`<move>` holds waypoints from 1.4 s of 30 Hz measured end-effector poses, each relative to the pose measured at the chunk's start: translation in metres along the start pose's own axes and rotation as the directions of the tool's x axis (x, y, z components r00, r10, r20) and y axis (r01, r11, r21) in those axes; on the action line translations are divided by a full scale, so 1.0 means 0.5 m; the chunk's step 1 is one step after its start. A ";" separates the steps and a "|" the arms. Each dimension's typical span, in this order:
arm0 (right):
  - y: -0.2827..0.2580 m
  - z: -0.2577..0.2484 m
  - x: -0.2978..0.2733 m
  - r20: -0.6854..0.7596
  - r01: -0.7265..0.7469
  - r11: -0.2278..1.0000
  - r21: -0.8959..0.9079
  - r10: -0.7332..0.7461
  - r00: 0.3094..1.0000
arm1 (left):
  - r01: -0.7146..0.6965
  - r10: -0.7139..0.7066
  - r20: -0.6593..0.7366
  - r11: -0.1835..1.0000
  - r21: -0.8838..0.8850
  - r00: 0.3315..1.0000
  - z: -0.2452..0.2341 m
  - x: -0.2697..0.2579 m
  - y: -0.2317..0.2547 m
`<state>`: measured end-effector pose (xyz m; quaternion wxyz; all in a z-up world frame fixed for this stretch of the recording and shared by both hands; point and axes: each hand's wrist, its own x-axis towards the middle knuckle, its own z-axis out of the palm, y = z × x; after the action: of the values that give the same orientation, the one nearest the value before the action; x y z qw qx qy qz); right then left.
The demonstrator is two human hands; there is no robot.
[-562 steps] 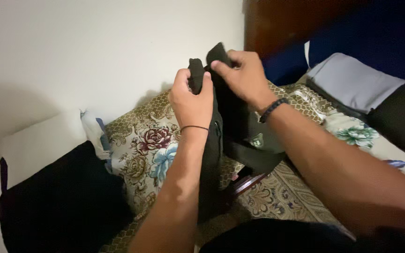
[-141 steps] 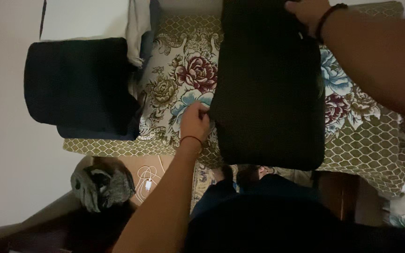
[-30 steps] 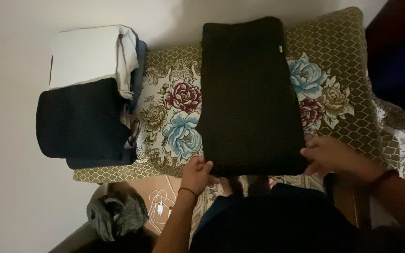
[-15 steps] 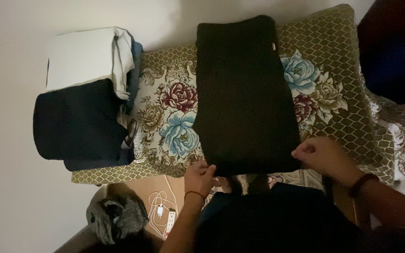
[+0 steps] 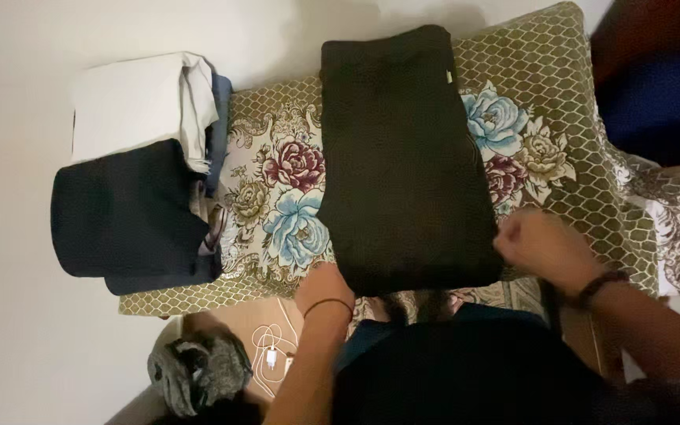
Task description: The person folds a pair of pants and a patterned shirt on a bed, moving other items aside and smoothing the fabric by hand.
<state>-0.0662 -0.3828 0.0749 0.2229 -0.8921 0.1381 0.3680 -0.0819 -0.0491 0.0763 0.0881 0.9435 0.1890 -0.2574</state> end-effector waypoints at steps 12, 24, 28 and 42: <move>-0.168 0.027 0.003 -0.479 0.750 0.652 -0.114 -0.697 0.533 | -0.494 0.524 -0.190 0.850 0.184 0.830 0.004 0.058 0.112; -0.130 0.071 0.031 -0.387 0.674 0.554 -0.488 -0.830 0.402 | -0.538 0.558 -0.081 0.822 0.185 0.826 0.008 0.059 0.084; -0.143 0.074 0.027 -0.359 0.606 0.615 -0.504 -0.787 0.501 | -0.494 0.521 -0.026 0.822 0.284 0.853 0.001 0.057 0.098; -0.129 0.062 0.056 -0.434 0.551 0.635 -0.542 -0.773 0.463 | -0.406 0.407 0.069 0.857 0.316 0.911 -0.039 0.040 0.097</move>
<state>-0.0386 -0.3138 0.0543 0.1386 -0.9636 -0.2216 -0.0559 -0.0378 -0.0822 0.0859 -0.0154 0.9636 -0.0590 -0.2603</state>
